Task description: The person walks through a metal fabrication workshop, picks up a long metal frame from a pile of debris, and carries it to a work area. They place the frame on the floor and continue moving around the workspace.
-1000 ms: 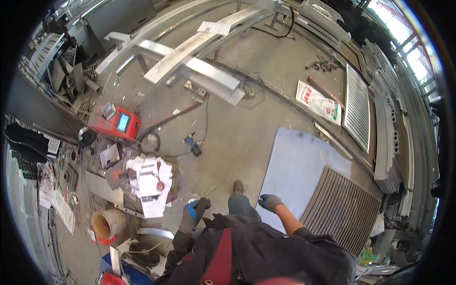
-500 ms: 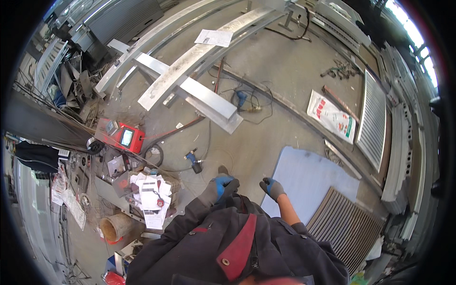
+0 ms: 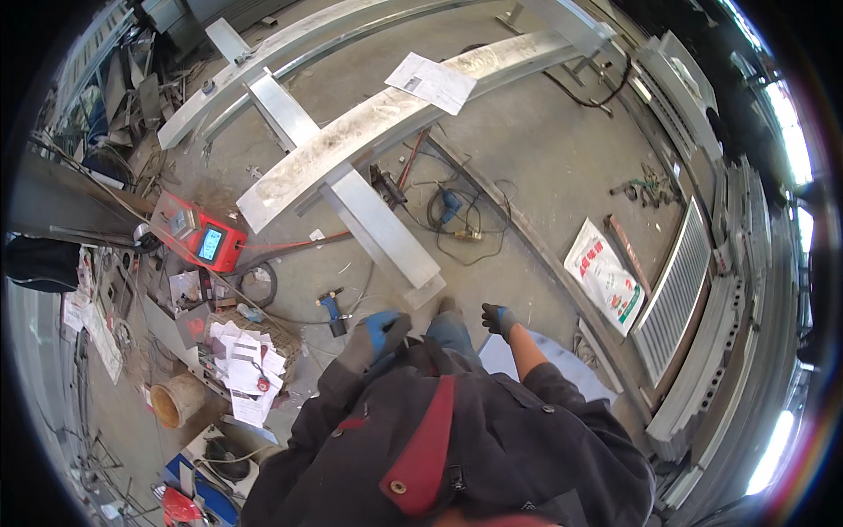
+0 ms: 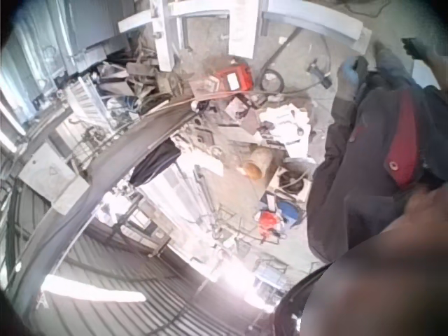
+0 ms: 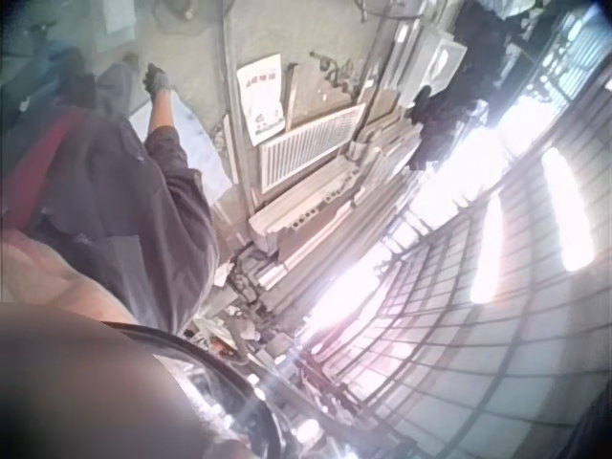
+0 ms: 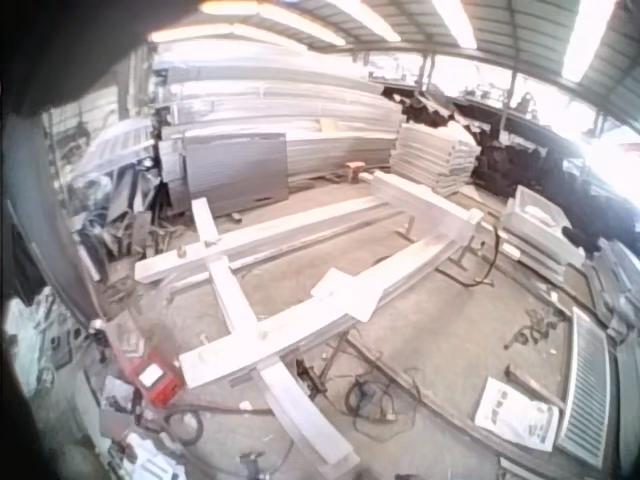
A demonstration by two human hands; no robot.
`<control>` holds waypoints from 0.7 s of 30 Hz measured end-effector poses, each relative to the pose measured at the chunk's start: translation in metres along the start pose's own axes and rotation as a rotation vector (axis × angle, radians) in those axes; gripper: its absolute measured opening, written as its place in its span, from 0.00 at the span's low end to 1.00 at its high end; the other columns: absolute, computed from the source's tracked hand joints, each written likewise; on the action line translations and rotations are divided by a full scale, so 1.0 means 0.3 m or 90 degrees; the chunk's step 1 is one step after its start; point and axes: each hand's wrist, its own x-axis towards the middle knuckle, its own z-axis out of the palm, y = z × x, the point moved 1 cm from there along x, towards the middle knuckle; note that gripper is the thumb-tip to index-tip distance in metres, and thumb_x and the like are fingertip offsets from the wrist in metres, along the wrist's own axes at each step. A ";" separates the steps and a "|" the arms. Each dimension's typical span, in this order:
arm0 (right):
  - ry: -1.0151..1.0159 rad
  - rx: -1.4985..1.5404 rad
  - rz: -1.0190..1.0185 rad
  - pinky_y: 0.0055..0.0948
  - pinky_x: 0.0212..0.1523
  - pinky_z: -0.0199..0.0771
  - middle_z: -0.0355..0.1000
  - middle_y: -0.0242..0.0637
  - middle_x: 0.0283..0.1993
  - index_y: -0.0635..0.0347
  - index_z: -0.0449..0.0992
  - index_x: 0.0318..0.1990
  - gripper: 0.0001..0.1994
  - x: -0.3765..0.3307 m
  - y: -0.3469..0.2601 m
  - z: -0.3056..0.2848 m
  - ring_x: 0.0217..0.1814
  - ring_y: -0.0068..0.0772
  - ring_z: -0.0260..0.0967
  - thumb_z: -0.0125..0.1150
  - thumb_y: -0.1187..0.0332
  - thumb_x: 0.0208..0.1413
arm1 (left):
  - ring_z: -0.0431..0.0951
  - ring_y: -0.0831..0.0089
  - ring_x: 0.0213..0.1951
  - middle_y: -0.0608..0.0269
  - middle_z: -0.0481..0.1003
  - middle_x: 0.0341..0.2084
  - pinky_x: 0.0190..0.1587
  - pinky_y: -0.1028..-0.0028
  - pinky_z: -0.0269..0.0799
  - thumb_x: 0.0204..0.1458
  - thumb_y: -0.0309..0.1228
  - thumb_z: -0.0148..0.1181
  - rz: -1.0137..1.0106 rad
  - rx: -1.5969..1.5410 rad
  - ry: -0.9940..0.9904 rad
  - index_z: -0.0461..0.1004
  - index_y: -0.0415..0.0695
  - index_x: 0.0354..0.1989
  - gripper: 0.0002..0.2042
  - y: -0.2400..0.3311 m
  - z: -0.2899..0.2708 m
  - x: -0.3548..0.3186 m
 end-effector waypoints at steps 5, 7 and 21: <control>0.064 -0.203 -0.009 0.40 0.40 0.72 0.79 0.33 0.50 0.53 0.79 0.55 0.32 0.459 -0.554 -0.209 0.43 0.34 0.75 0.61 0.34 0.60 | 0.83 0.71 0.39 0.51 0.85 0.37 0.44 0.68 0.78 0.65 0.36 0.64 -0.129 -0.027 0.258 0.83 0.36 0.49 0.14 -0.056 -0.043 0.056; 0.100 -0.219 -0.031 0.41 0.36 0.69 0.79 0.35 0.45 0.54 0.80 0.51 0.32 0.658 -0.879 -0.266 0.41 0.37 0.74 0.62 0.32 0.59 | 0.83 0.73 0.45 0.56 0.86 0.42 0.51 0.72 0.77 0.66 0.35 0.63 -0.240 -0.099 0.337 0.83 0.34 0.52 0.16 -0.076 0.001 0.044; -0.016 0.381 -0.249 0.52 0.57 0.79 0.77 0.33 0.59 0.45 0.77 0.62 0.19 1.103 -2.270 0.060 0.54 0.45 0.79 0.66 0.55 0.66 | 0.86 0.66 0.47 0.49 0.85 0.46 0.51 0.68 0.80 0.67 0.35 0.61 -0.498 -0.222 0.496 0.82 0.36 0.55 0.16 0.104 0.447 0.285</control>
